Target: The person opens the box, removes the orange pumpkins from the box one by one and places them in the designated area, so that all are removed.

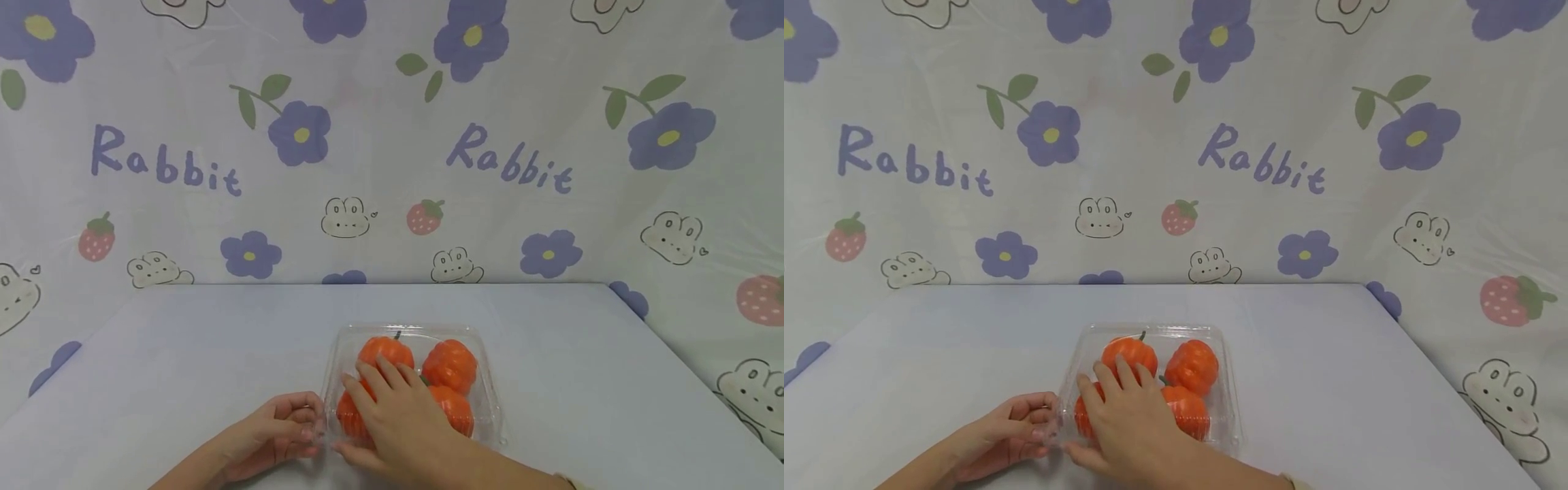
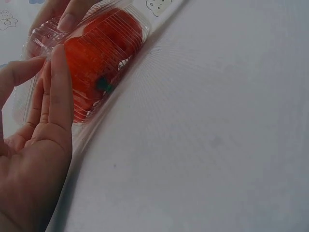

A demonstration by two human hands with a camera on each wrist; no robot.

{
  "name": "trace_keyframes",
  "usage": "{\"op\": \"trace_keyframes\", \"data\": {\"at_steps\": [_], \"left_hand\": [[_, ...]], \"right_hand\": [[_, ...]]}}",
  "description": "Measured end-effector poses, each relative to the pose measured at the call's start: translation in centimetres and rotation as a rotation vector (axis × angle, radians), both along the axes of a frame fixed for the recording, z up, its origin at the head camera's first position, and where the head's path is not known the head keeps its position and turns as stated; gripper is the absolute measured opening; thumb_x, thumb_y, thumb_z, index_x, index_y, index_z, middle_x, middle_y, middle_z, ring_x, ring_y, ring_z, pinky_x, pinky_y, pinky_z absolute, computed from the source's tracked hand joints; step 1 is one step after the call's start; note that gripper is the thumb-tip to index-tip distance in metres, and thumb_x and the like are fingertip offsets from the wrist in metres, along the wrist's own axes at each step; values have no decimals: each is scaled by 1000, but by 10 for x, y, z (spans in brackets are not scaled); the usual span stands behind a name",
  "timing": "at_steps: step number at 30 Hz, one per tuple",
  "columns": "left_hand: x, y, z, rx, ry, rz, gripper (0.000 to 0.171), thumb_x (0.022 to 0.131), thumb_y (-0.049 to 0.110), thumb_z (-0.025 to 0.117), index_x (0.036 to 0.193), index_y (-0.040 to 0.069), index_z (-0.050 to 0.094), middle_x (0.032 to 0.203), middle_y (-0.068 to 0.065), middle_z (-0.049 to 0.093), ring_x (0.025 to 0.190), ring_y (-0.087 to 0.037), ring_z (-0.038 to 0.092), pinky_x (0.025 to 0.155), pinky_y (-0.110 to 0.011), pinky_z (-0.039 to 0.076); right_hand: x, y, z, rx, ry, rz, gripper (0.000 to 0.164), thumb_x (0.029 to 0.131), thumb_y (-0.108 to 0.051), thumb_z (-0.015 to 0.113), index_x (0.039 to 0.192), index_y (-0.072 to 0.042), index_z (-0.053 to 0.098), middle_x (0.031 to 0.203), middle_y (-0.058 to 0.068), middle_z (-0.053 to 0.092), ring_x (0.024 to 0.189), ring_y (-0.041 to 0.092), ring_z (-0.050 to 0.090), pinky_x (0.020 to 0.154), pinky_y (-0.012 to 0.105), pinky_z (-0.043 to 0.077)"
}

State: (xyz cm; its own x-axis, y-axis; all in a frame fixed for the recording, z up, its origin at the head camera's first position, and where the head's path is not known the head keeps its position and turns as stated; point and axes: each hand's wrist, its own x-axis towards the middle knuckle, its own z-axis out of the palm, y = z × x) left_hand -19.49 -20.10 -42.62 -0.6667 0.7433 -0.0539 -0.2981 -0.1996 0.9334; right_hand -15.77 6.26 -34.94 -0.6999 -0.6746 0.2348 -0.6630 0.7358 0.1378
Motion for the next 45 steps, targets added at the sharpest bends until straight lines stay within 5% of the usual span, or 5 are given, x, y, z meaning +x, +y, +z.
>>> {"op": "trace_keyframes", "data": {"at_steps": [9,45], "left_hand": [[3,2,1,48,39,-1,21,102,0,55,114,15,61,104,6,65,93,-5,68,88,-24,61],[5,8,5,60,153,17,25,96,-8,58,111,12,58,96,4,64,88,-7,69,81,-22,62]], "right_hand": [[0,-2,-3,6,69,8,71,99,-67,57,149,-16,58,149,9,58,138,34,56,111,51,51],[2,-4,2,55,-60,-39,70,102,-64,56,154,-18,53,157,8,53,145,35,50,116,55,47]]}}
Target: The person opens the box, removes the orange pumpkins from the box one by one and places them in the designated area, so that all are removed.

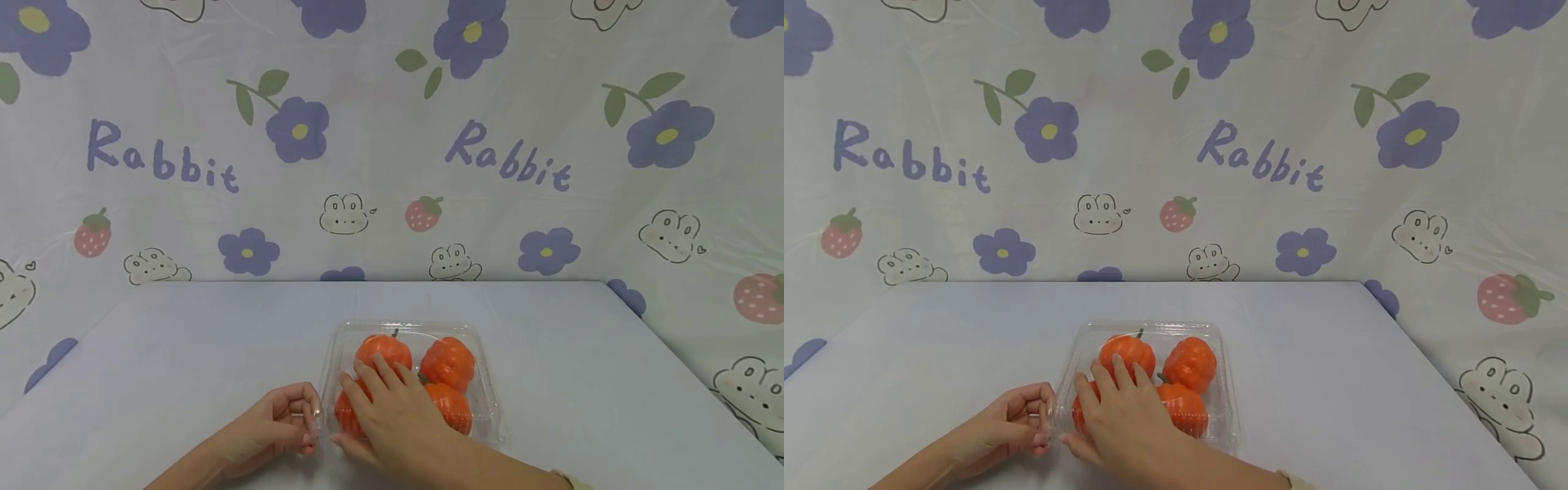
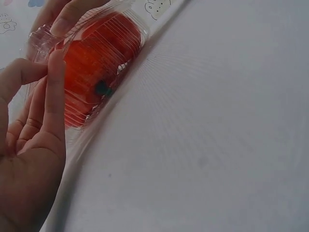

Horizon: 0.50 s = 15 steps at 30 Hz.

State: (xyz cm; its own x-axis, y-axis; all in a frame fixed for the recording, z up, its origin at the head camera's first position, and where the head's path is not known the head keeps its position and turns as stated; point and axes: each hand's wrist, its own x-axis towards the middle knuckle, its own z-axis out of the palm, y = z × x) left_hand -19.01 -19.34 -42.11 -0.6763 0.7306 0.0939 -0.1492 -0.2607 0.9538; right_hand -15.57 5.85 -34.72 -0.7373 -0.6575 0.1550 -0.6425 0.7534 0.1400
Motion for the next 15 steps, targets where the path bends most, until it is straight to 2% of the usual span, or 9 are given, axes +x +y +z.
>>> {"op": "trace_keyframes", "data": {"at_steps": [8,15], "left_hand": [[-1,-1,0,-10,-37,-4,19,99,-3,58,111,13,60,96,6,65,87,-5,69,80,-21,61],[-3,-2,-3,-19,-70,-6,23,103,-2,49,112,15,60,96,8,65,88,-5,68,81,-23,62]], "right_hand": [[0,1,0,-18,34,15,72,101,-66,55,153,-16,54,154,9,55,144,35,52,115,54,48],[0,3,0,-45,41,27,73,101,-67,55,153,-16,54,154,9,55,143,34,52,115,53,48]]}}
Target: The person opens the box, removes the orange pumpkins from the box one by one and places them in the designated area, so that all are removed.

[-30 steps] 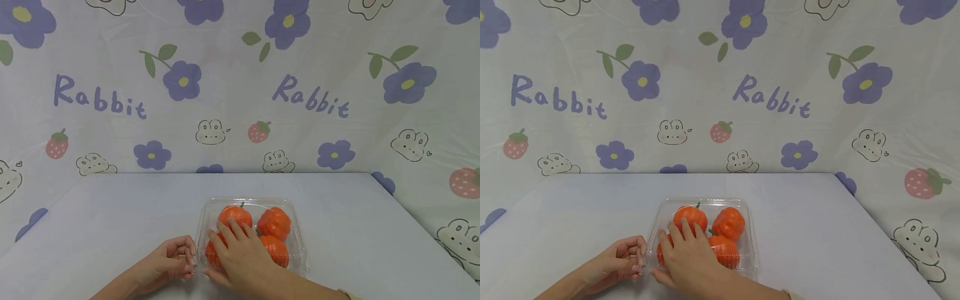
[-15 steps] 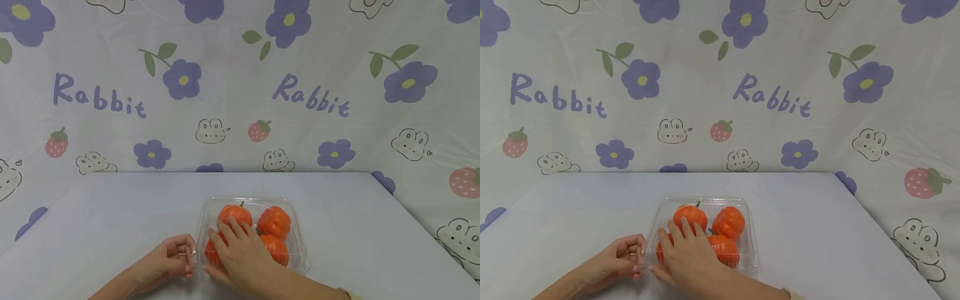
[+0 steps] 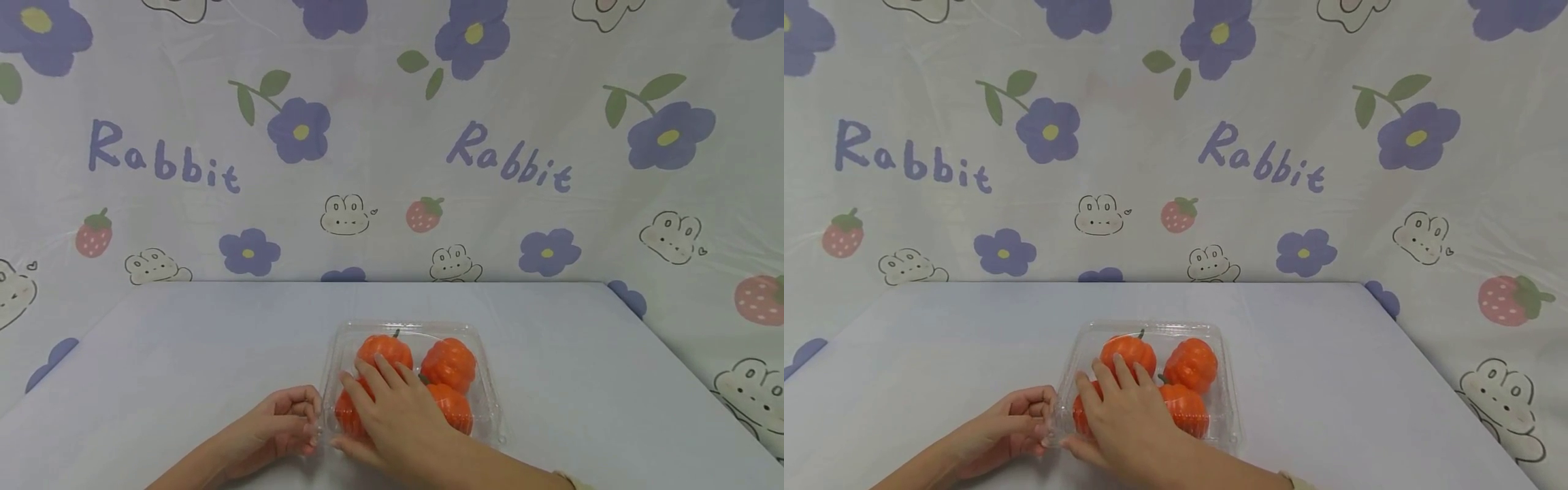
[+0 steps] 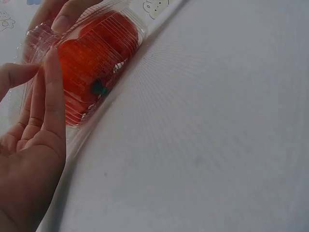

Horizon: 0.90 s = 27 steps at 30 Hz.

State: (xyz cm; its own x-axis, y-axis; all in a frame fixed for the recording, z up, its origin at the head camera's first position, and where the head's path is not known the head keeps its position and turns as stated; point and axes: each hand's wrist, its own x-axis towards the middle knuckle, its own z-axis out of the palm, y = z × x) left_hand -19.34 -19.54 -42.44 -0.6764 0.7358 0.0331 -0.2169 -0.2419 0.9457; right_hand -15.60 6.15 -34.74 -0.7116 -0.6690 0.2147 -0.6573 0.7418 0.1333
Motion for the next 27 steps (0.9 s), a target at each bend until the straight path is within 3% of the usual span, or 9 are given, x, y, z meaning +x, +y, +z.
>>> {"op": "trace_keyframes", "data": {"at_steps": [12,27], "left_hand": [[-4,9,6,-82,-92,151,14,108,10,50,114,18,59,100,8,63,85,-5,62,79,-22,56],[-18,22,10,-75,-125,339,12,108,11,50,118,14,56,109,2,69,100,-9,69,88,-27,61]], "right_hand": [[-2,3,5,-30,-105,-1,75,101,-68,55,156,-17,52,158,9,52,148,35,47,118,56,44],[-3,3,8,-65,-108,4,74,100,-68,55,154,-17,54,157,8,53,147,34,48,118,55,44]]}}
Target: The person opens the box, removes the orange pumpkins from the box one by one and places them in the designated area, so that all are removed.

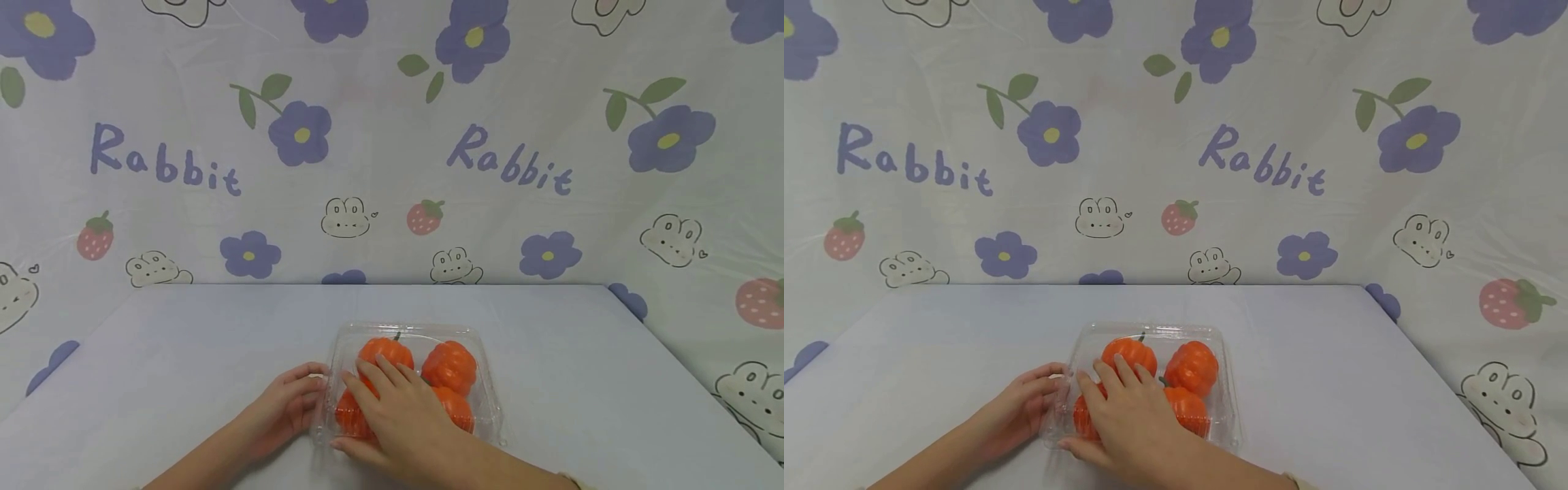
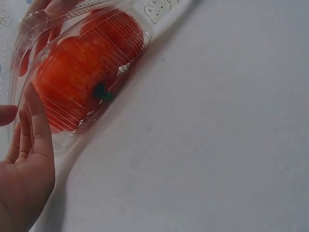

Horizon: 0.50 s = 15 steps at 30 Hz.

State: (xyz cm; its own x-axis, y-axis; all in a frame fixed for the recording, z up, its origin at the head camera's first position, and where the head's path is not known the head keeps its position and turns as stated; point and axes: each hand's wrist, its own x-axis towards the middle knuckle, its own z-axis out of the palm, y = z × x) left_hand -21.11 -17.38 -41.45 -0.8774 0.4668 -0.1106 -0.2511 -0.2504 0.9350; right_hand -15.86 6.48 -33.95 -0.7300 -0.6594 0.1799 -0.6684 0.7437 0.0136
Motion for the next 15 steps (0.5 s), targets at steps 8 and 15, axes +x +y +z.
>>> {"op": "trace_keyframes", "data": {"at_steps": [8,15], "left_hand": [[-2,-1,2,-8,-4,17,13,109,13,52,121,14,57,112,0,67,101,-10,68,90,-25,60],[-2,-2,1,23,30,-9,14,109,12,52,119,16,60,108,2,68,98,-9,68,89,-23,60]], "right_hand": [[0,3,3,-53,-115,-11,74,100,-67,58,157,-19,51,161,6,49,152,34,41,120,57,41],[0,11,4,-134,-150,9,72,99,-60,64,156,-19,51,162,4,47,154,28,39,120,55,41]]}}
